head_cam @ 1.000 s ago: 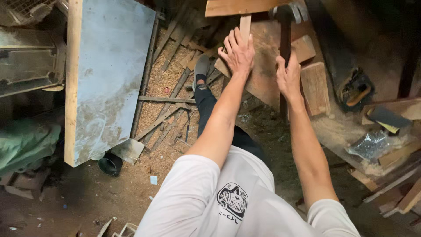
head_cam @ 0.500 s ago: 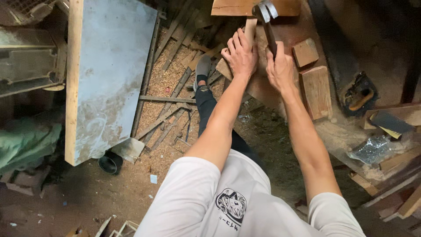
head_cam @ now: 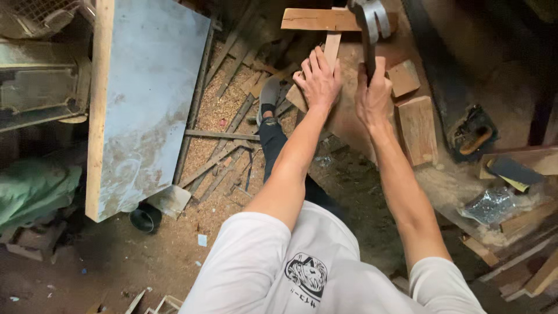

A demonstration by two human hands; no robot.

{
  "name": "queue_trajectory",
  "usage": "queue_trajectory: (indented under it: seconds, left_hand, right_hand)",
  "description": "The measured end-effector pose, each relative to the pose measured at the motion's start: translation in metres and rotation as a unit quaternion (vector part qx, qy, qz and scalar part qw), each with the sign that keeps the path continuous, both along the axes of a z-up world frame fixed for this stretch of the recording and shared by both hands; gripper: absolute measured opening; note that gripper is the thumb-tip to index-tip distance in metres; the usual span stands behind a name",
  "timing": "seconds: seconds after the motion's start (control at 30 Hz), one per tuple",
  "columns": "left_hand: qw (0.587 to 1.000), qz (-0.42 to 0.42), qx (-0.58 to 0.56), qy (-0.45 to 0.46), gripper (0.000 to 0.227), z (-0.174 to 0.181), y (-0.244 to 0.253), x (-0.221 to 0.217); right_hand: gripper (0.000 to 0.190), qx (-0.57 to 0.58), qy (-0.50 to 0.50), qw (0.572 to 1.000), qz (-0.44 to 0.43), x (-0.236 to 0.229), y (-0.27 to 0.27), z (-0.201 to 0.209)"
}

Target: The person splits small wooden pieces using a hammer and a metal wedge on a workbench. They then mark the split pieces with a pen and sand them with sandpaper.

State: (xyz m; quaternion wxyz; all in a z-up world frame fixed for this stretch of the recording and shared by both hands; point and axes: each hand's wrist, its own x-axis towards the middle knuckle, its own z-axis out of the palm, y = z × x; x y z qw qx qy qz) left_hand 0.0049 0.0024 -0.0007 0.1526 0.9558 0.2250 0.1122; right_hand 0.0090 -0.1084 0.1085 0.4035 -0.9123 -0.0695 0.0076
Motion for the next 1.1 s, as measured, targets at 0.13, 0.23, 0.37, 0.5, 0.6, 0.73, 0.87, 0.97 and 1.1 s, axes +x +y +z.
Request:
queue_trajectory:
  seconds: [0.13, 0.23, 0.37, 0.5, 0.6, 0.73, 0.87, 0.97, 1.1]
  left_hand:
    - [1.0, -0.006, 0.017, 0.02, 0.07, 0.0, -0.002, -0.002]
    - [0.998, -0.028, 0.04, 0.05, 0.076, 0.001, 0.002, -0.005]
    - [0.999, -0.032, 0.03, 0.014, 0.077, 0.003, 0.002, 0.0]
    - [0.999, -0.033, 0.005, 0.022, 0.075, 0.006, 0.001, -0.004]
    - [0.999, -0.03, -0.001, 0.028, 0.074, 0.004, 0.001, 0.001]
    - [0.999, -0.035, -0.001, 0.04, 0.077, -0.001, 0.003, -0.005]
    - [0.994, -0.054, 0.034, 0.085, 0.082, 0.001, 0.003, -0.004]
    - [0.999, -0.044, 0.003, 0.028, 0.08, -0.002, 0.0, 0.002]
    - [0.999, -0.033, 0.012, 0.014, 0.076, -0.003, 0.001, -0.005]
  right_hand:
    - [0.021, -0.082, 0.031, 0.996, -0.009, -0.003, 0.0, -0.003]
    - [0.02, -0.04, 0.062, 0.996, 0.045, -0.003, 0.003, -0.005]
    - [0.017, 0.017, 0.034, 0.999, 0.021, -0.002, 0.002, -0.002]
    - [0.018, 0.029, 0.085, 0.996, -0.018, -0.01, 0.001, 0.0]
    - [0.017, 0.035, 0.007, 0.999, 0.005, -0.01, 0.001, -0.007]
    - [0.021, 0.012, 0.018, 1.0, 0.002, -0.014, 0.0, -0.015]
    - [0.021, 0.004, 0.096, 0.995, 0.025, -0.008, -0.002, -0.001]
    - [0.022, 0.041, 0.03, 0.999, -0.004, -0.006, 0.005, 0.007]
    - [0.037, -0.02, 0.237, 0.968, -0.084, -0.008, 0.016, 0.006]
